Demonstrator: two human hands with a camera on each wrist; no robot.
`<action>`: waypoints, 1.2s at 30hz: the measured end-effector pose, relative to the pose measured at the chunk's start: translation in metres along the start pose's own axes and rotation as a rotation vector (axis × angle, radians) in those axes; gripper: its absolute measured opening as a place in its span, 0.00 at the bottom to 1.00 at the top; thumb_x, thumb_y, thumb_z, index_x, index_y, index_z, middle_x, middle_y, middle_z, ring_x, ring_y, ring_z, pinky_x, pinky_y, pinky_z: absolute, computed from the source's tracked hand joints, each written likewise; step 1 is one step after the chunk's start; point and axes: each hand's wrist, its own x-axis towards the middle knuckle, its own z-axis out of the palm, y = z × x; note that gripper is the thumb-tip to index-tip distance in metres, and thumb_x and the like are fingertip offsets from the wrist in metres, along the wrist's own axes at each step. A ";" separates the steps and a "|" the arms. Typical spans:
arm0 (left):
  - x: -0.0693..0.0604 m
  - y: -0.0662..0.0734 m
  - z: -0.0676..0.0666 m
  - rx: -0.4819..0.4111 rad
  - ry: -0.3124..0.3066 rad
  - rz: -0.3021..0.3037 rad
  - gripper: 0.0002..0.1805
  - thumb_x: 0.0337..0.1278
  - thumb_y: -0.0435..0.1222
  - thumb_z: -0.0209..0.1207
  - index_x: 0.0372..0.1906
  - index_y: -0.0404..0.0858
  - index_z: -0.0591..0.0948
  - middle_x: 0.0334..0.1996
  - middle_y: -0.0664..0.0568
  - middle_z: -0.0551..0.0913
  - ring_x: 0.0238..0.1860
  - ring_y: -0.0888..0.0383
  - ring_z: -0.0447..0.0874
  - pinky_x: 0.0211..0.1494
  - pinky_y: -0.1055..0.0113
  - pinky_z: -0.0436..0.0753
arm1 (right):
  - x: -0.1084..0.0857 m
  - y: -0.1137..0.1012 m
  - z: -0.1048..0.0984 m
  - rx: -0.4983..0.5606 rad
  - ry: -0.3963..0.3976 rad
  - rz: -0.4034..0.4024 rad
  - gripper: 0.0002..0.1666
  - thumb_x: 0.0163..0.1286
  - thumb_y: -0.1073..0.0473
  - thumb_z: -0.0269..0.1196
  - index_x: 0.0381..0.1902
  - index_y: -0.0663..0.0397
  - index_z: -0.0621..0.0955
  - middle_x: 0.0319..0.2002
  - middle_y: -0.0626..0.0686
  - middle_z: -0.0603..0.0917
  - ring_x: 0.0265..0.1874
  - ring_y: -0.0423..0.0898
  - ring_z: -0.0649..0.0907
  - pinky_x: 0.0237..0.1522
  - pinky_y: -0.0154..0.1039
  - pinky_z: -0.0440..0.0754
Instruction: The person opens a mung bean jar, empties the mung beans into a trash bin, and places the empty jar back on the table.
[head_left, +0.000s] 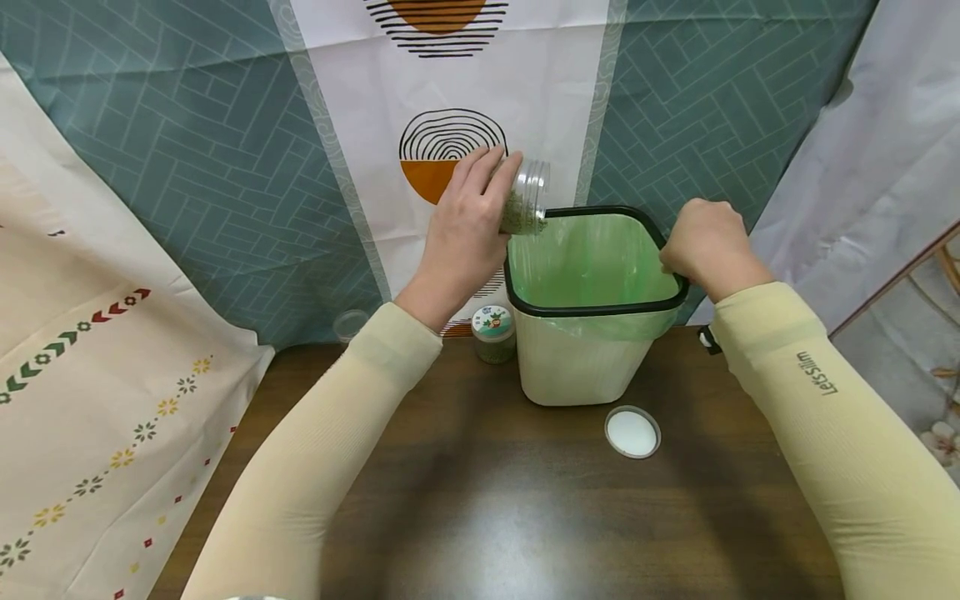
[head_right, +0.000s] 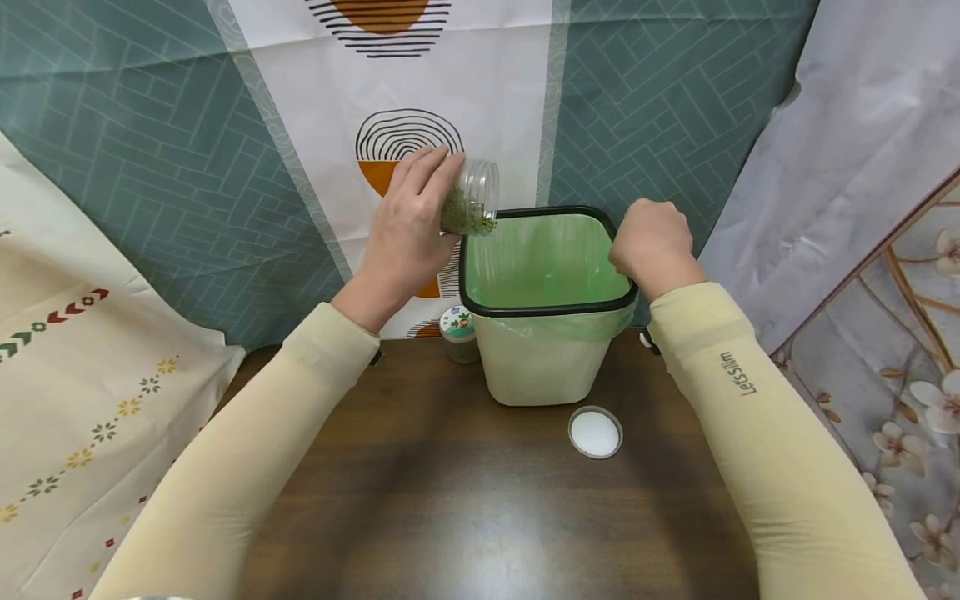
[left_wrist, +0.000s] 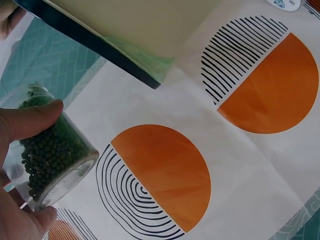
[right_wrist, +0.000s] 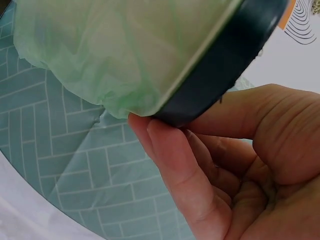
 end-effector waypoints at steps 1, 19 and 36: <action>0.000 -0.001 0.000 -0.001 -0.002 0.000 0.38 0.43 0.24 0.59 0.66 0.41 0.67 0.65 0.45 0.68 0.69 0.50 0.60 0.71 0.65 0.63 | 0.000 0.000 0.000 -0.001 0.003 -0.001 0.14 0.49 0.58 0.65 0.26 0.66 0.77 0.31 0.66 0.76 0.31 0.60 0.75 0.20 0.42 0.73; 0.004 0.001 -0.001 0.000 0.024 0.037 0.36 0.44 0.18 0.48 0.64 0.39 0.69 0.64 0.44 0.69 0.68 0.51 0.61 0.72 0.68 0.61 | 0.001 -0.001 0.001 -0.041 0.007 -0.002 0.15 0.50 0.57 0.64 0.26 0.66 0.77 0.32 0.67 0.77 0.33 0.62 0.76 0.23 0.44 0.75; 0.006 -0.002 -0.005 0.010 0.026 0.040 0.35 0.44 0.20 0.52 0.64 0.38 0.69 0.65 0.45 0.69 0.68 0.50 0.61 0.73 0.69 0.58 | 0.001 -0.002 0.001 -0.049 0.018 -0.012 0.10 0.50 0.59 0.60 0.22 0.62 0.74 0.29 0.64 0.75 0.29 0.59 0.75 0.21 0.43 0.73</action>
